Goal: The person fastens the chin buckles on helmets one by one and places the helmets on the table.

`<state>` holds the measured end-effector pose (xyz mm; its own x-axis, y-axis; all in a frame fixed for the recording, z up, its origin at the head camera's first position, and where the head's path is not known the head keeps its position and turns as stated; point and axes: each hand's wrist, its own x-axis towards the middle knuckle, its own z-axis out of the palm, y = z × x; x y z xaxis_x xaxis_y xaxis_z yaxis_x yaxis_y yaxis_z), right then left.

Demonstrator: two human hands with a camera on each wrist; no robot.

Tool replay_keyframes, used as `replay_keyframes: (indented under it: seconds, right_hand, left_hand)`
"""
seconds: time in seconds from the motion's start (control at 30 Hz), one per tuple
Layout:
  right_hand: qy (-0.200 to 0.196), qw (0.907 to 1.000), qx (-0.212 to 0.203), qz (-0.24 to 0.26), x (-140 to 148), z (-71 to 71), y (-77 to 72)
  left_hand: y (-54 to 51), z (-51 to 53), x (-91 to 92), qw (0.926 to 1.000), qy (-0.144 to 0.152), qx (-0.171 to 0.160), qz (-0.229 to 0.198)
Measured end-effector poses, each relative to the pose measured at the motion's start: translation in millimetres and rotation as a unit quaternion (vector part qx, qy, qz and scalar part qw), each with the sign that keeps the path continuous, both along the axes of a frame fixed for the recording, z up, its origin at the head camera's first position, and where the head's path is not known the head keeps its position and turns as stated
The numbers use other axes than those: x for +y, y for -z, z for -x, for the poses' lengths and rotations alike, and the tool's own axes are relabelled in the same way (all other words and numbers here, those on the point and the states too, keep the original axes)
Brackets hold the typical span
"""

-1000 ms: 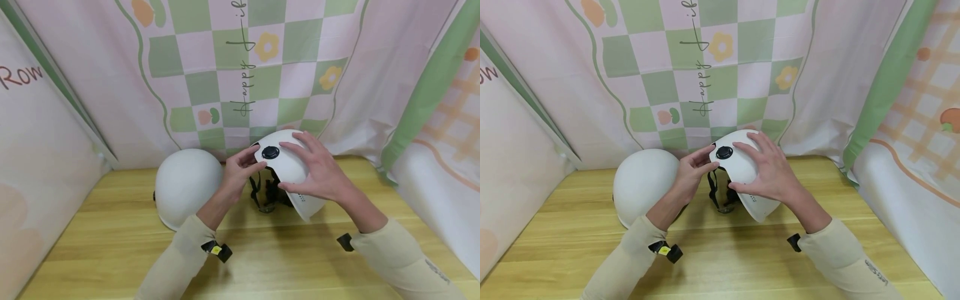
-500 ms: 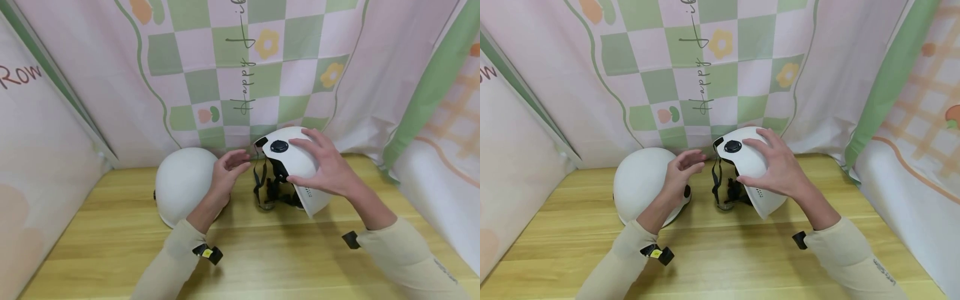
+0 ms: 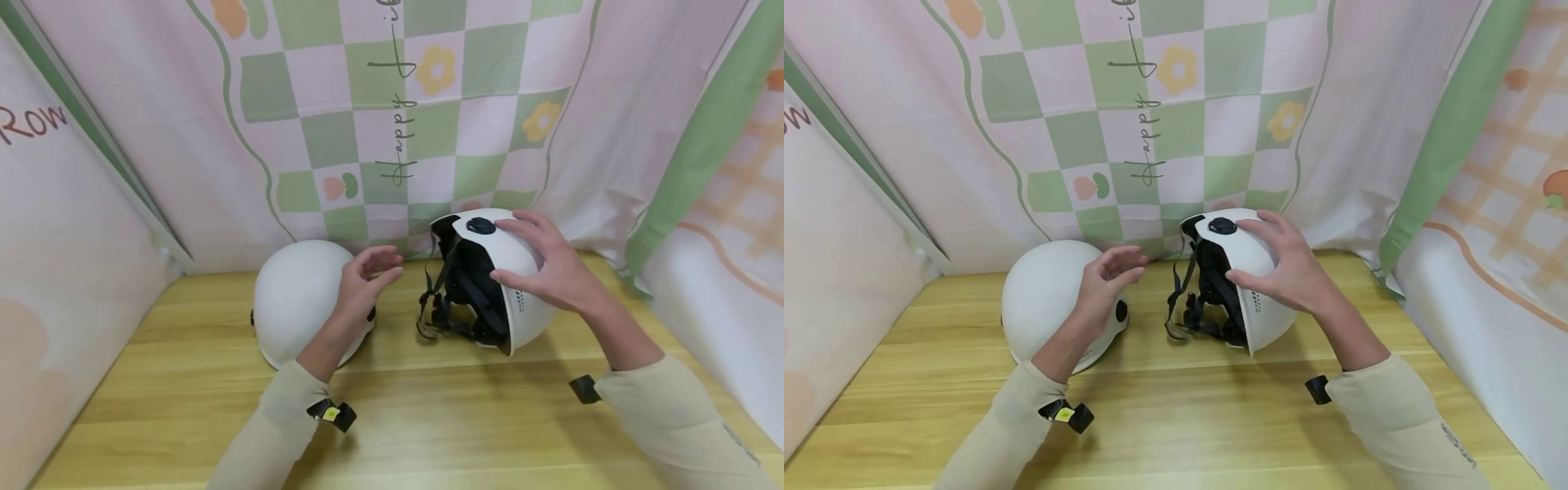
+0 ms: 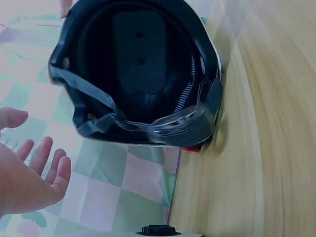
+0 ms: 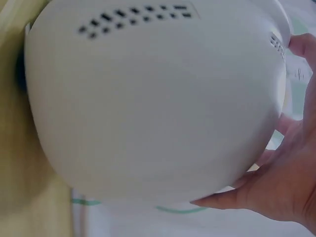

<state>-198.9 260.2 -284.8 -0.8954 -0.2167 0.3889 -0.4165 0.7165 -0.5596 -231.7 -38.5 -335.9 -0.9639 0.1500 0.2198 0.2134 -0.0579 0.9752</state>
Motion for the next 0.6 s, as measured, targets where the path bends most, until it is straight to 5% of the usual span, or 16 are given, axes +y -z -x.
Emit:
replay_keyframes:
  seconds: [0.27, 0.6]
  right_hand:
    - [0.016, 0.9879, -0.073, 0.136, 30.4, -2.5, 16.7]
    - [0.016, 0.9846, -0.093, 0.147, 45.9, -1.3, 24.9]
  left_hand:
    - [0.0, 1.2, -6.9, 0.9999, -0.006, -0.014, -0.006]
    - [-1.5, 0.7, -10.2, 0.9996, -0.008, -0.024, -0.014]
